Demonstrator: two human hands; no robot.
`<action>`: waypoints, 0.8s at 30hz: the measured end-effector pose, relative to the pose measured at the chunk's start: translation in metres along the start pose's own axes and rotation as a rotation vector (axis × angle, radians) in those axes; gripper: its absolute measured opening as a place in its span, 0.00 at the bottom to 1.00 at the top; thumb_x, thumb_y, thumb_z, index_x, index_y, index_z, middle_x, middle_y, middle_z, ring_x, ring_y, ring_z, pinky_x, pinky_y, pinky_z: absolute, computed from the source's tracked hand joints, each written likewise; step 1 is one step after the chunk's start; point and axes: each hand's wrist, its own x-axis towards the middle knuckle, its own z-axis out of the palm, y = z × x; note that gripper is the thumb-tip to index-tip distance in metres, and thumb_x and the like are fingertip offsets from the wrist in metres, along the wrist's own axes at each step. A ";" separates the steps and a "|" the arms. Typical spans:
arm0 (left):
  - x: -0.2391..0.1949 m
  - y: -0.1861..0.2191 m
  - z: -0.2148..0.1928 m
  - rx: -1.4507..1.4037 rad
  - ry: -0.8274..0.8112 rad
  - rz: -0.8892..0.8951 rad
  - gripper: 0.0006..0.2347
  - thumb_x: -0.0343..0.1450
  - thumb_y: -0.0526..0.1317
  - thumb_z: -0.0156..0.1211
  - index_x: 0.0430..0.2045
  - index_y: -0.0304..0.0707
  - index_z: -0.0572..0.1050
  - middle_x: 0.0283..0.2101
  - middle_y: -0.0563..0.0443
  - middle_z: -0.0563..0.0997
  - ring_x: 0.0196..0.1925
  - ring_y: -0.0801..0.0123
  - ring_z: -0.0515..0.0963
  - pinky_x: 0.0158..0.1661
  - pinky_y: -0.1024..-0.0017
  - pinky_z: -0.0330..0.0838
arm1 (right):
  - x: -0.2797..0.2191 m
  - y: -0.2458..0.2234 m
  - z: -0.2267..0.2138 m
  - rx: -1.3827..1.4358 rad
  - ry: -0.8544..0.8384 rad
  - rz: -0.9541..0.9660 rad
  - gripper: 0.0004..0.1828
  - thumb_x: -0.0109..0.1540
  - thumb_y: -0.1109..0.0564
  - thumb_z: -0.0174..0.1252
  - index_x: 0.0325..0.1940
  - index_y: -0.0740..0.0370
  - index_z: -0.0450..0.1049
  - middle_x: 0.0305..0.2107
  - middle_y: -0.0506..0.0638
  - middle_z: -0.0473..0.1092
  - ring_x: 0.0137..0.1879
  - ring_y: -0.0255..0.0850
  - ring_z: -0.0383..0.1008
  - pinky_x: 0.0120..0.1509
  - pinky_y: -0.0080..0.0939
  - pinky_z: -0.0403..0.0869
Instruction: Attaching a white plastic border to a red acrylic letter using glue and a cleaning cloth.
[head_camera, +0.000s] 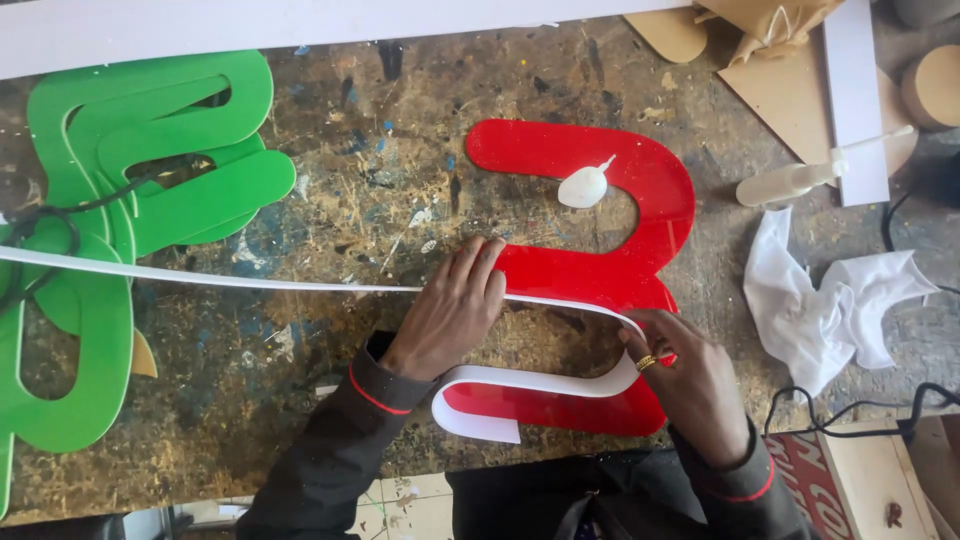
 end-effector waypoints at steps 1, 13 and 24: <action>-0.001 0.003 0.000 0.006 -0.001 -0.003 0.06 0.84 0.39 0.57 0.46 0.36 0.78 0.72 0.30 0.77 0.74 0.40 0.78 0.70 0.47 0.79 | 0.001 0.001 -0.003 0.003 -0.001 -0.006 0.15 0.68 0.47 0.68 0.57 0.48 0.86 0.50 0.44 0.87 0.39 0.45 0.86 0.50 0.47 0.78; -0.002 0.038 -0.005 0.042 0.045 -0.113 0.06 0.84 0.40 0.57 0.42 0.39 0.78 0.69 0.30 0.79 0.71 0.40 0.81 0.70 0.46 0.78 | 0.015 0.010 -0.026 -0.304 -0.051 -0.033 0.17 0.67 0.43 0.67 0.60 0.38 0.84 0.30 0.45 0.83 0.35 0.50 0.85 0.43 0.55 0.75; 0.001 0.055 -0.003 0.077 0.008 -0.055 0.08 0.85 0.41 0.54 0.43 0.39 0.78 0.70 0.28 0.80 0.72 0.40 0.82 0.67 0.47 0.81 | 0.020 0.004 -0.054 -0.537 -0.302 0.047 0.16 0.68 0.31 0.61 0.52 0.36 0.79 0.38 0.35 0.87 0.46 0.46 0.89 0.45 0.53 0.76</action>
